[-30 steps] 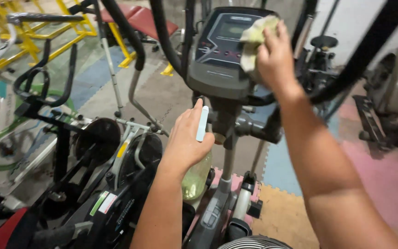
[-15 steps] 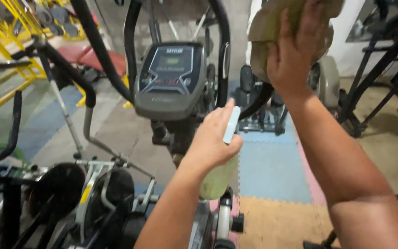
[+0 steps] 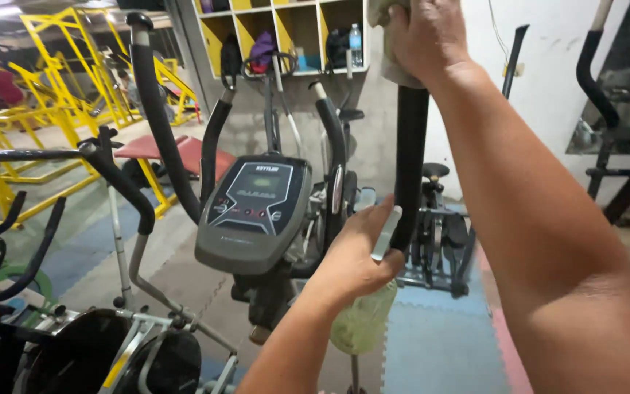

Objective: Cleaning and wiping down various exercise machines using a spray bottle and a rag.

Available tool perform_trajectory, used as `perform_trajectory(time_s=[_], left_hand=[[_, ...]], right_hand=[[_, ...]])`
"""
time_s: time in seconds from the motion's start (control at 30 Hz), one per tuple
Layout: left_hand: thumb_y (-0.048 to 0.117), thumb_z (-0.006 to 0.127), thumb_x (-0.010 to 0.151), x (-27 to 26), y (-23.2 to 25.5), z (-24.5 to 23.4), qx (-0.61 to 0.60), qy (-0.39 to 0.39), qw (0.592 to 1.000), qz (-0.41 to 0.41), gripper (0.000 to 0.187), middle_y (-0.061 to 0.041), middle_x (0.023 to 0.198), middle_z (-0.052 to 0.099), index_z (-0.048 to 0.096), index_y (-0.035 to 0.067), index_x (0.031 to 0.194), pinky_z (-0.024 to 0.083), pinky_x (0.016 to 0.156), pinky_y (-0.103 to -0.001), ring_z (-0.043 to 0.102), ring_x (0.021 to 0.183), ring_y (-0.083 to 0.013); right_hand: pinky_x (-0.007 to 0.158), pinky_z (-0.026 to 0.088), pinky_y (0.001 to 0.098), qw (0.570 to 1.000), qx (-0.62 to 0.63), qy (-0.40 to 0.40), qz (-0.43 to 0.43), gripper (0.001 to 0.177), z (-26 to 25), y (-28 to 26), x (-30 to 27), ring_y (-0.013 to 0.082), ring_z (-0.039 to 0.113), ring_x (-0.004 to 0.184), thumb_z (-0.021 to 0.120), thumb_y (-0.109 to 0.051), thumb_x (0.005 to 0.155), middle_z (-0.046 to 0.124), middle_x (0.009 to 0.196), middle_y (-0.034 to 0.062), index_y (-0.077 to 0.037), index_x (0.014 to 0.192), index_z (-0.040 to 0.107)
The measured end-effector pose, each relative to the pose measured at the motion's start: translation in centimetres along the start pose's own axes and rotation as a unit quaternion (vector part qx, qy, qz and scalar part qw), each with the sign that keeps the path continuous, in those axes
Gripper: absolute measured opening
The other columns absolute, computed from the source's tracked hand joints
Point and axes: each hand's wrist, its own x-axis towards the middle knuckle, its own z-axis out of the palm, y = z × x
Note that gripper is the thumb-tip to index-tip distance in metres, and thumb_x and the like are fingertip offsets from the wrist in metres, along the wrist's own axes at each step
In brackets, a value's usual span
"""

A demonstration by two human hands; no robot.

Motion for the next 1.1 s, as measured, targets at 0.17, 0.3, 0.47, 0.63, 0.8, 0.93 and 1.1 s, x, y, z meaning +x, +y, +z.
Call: perform_trajectory(time_s=[0.17, 0.3, 0.47, 0.63, 0.8, 0.93, 1.1], left_hand=[[0.025, 0.068, 0.074, 1.9, -1.8, 1.5, -0.048, 0.012, 0.997, -0.063, 0.088, -0.024, 0.154, 0.044, 0.041, 0.006, 0.155, 0.029, 0.119, -0.040, 0.038, 0.145, -0.0373], [0.025, 0.064, 0.076, 2.9, -3.5, 2.1, -0.079, 0.067, 0.994, -0.030, 0.084, -0.025, 0.155, 0.048, 0.042, 0.001, 0.153, 0.031, 0.122, -0.039, 0.043, 0.147, -0.0352], [0.025, 0.065, 0.077, 5.0, -4.5, 0.3, -0.019, 0.085, 0.996, -0.004, 0.084, -0.027, 0.151, 0.049, 0.041, -0.001, 0.154, 0.029, 0.120, -0.040, 0.040, 0.146, -0.0376], [0.023, 0.062, 0.077, 7.0, -1.5, -1.0, -0.006, 0.102, 0.995, -0.004, 0.081, -0.023, 0.116, 0.068, 0.043, -0.002, 0.151, 0.053, 0.096, -0.037, 0.069, 0.107, -0.0314], [0.024, 0.064, 0.079, 7.1, -1.2, -0.4, -0.093, 0.080, 0.992, -0.026, 0.062, -0.012, 0.093, 0.071, 0.058, 0.002, 0.137, 0.057, 0.077, -0.034, 0.068, 0.083, -0.0211], [0.028, 0.068, 0.085, 7.6, -4.2, -0.1, -0.192, 0.050, 0.978, -0.060, 0.047, -0.006, 0.095, 0.070, 0.068, 0.000, 0.122, 0.056, 0.074, -0.032, 0.064, 0.082, -0.0129], [0.026, 0.069, 0.085, 8.1, -5.4, 0.0, -0.248, 0.063, 0.966, -0.030, 0.048, -0.003, 0.102, 0.069, 0.062, 0.004, 0.127, 0.054, 0.080, -0.029, 0.064, 0.090, -0.0104]], right_hand=[[0.120, 0.035, 0.0615, 0.997, -0.022, 0.063, -0.033, 0.055, -2.5, -4.1, -4.0, 0.0477, 0.042, 0.141, 0.064, -0.021, 0.103, 0.042, 0.148, 0.0276, 0.000, 0.151, 0.046], [0.128, 0.022, 0.0673, 0.990, -0.053, 0.065, -0.116, 0.065, -1.4, -3.9, -13.2, 0.0594, 0.016, 0.153, 0.062, -0.013, 0.102, 0.019, 0.164, 0.0389, 0.008, 0.159, 0.040], [0.127, 0.020, 0.0662, 0.981, -0.029, 0.016, -0.191, 0.062, -2.4, -2.7, -13.6, 0.0523, 0.013, 0.155, 0.067, -0.018, 0.093, 0.021, 0.166, 0.0263, -0.002, 0.151, 0.053], [0.128, 0.027, 0.0620, 0.981, 0.007, 0.082, -0.178, 0.060, -1.3, -0.9, -4.4, 0.0501, 0.016, 0.155, 0.073, -0.017, 0.097, 0.023, 0.169, 0.0282, -0.017, 0.155, 0.059], [0.120, 0.043, 0.0528, 0.988, 0.127, 0.081, -0.036, 0.067, 2.5, 1.1, -4.9, 0.0398, 0.045, 0.141, 0.078, -0.021, 0.102, 0.048, 0.151, 0.0146, -0.018, 0.160, 0.044], [0.116, 0.049, 0.0469, 0.958, 0.237, 0.155, -0.045, 0.097, 1.5, -2.3, -12.9, 0.0433, 0.050, 0.138, 0.078, -0.010, 0.102, 0.040, 0.154, 0.0252, -0.018, 0.166, 0.005], [0.106, 0.049, 0.0492, 0.967, 0.230, 0.096, 0.042, 0.103, 3.5, -4.0, -24.9, 0.0456, 0.054, 0.124, 0.078, -0.010, 0.094, 0.047, 0.143, 0.0256, -0.012, 0.168, 0.007]])
